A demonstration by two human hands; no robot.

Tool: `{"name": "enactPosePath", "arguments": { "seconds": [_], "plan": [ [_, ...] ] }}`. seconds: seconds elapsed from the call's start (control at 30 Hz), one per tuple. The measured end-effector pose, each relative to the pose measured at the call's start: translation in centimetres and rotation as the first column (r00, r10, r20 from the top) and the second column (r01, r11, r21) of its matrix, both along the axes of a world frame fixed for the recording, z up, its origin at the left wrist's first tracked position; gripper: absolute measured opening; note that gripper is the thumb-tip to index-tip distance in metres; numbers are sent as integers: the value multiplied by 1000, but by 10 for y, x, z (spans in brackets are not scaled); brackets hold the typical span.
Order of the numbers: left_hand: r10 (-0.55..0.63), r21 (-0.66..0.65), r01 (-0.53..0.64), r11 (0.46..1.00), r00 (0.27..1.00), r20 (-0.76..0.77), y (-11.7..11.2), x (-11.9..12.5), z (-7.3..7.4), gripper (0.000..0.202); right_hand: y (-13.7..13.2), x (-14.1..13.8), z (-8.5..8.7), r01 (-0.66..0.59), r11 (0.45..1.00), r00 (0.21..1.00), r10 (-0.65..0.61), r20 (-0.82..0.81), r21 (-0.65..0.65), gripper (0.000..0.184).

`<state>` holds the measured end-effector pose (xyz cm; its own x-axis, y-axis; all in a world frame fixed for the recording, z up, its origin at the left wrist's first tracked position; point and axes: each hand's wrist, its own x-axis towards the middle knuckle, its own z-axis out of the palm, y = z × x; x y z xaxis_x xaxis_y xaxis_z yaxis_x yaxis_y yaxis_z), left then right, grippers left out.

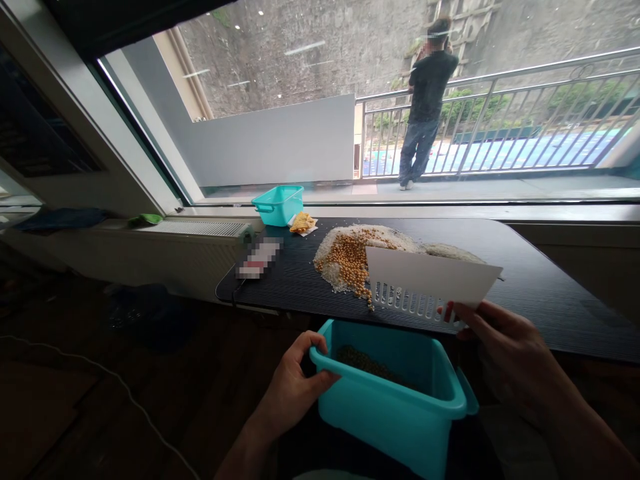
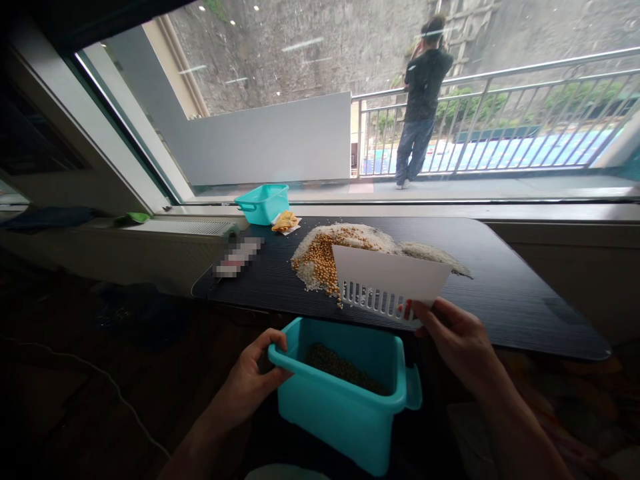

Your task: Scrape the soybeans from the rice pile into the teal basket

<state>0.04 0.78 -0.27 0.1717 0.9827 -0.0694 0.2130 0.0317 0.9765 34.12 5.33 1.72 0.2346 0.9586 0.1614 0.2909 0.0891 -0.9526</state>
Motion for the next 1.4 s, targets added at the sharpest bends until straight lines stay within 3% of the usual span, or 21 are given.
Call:
{"name": "enactPosePath", "arguments": {
  "seconds": [0.17,0.3,0.57,0.87,1.07,1.27,1.4],
  "plan": [
    [-3,-21,3,1000,1000,-8,0,0,1,29,9,-7,0,14,1000,999,-14,-32,13,61],
    [2,-20,-2,1000,1000,-7,0,1,2,32,14,-11,0,-68,997,997,67,-33,-27,67],
    [13,-44,-13,999,1000,10,-1,1,0,32,4,-11,-1,-41,999,999,40,-23,-8,57],
    [21,-37,-21,999,1000,5,-1,0,0,32,-3,-17,-3,-133,990,990,131,-44,-48,60],
    [15,-7,-15,1000,1000,-4,0,0,0,30,-4,-17,-6,-72,996,997,69,-40,-52,53],
    [6,10,-6,1000,1000,-15,0,0,1,30,6,-2,-22,133,991,991,-133,-1,33,42],
    [4,-17,-4,1000,1000,-23,-1,0,1,31,12,3,-22,144,987,990,-143,-23,65,46]
  ]
}}
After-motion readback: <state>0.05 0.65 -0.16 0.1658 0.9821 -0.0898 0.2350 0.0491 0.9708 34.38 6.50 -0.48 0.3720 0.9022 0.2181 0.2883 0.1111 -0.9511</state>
